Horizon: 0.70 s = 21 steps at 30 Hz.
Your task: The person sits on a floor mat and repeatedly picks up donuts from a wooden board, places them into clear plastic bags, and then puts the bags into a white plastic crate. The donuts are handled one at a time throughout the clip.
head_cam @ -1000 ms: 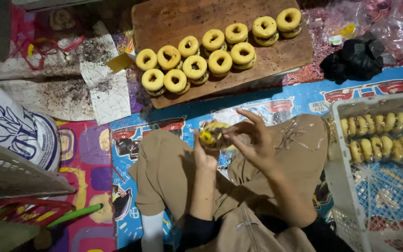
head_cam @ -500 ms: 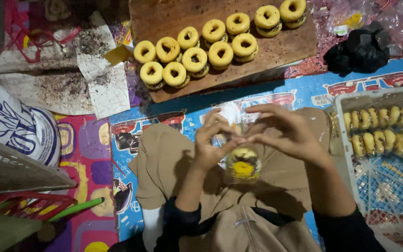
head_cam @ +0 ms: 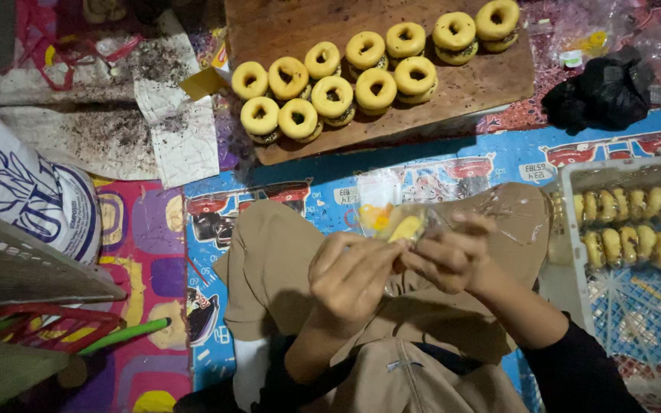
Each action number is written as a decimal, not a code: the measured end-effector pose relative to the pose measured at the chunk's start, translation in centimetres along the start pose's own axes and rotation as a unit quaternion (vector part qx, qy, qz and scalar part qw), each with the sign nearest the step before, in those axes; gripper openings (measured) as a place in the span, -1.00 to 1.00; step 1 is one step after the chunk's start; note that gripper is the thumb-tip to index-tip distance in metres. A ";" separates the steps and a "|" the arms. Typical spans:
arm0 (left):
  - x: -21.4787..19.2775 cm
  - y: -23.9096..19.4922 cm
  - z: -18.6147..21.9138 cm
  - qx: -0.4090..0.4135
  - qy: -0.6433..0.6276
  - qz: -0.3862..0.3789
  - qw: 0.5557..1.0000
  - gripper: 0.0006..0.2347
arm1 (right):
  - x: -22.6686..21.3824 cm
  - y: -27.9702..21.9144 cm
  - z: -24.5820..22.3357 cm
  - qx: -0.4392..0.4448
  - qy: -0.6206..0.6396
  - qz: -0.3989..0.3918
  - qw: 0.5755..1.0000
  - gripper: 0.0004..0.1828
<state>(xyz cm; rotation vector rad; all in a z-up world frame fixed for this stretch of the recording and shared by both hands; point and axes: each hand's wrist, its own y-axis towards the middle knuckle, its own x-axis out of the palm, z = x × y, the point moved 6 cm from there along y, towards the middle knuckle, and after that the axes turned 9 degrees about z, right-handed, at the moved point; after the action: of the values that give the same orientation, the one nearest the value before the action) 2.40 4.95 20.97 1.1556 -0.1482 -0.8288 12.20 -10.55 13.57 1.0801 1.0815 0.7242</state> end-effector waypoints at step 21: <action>-5.0 -18.7 -17.9 -0.367 0.308 -0.033 0.877 -0.77 | 20.6 -23.6 -11.8 0.803 0.490 0.016 0.340 -0.88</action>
<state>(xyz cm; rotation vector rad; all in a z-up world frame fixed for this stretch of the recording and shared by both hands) -1.39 18.79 -1.13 0.6434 0.6908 -0.4603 7.30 3.50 -16.43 2.3528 3.1803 -0.1322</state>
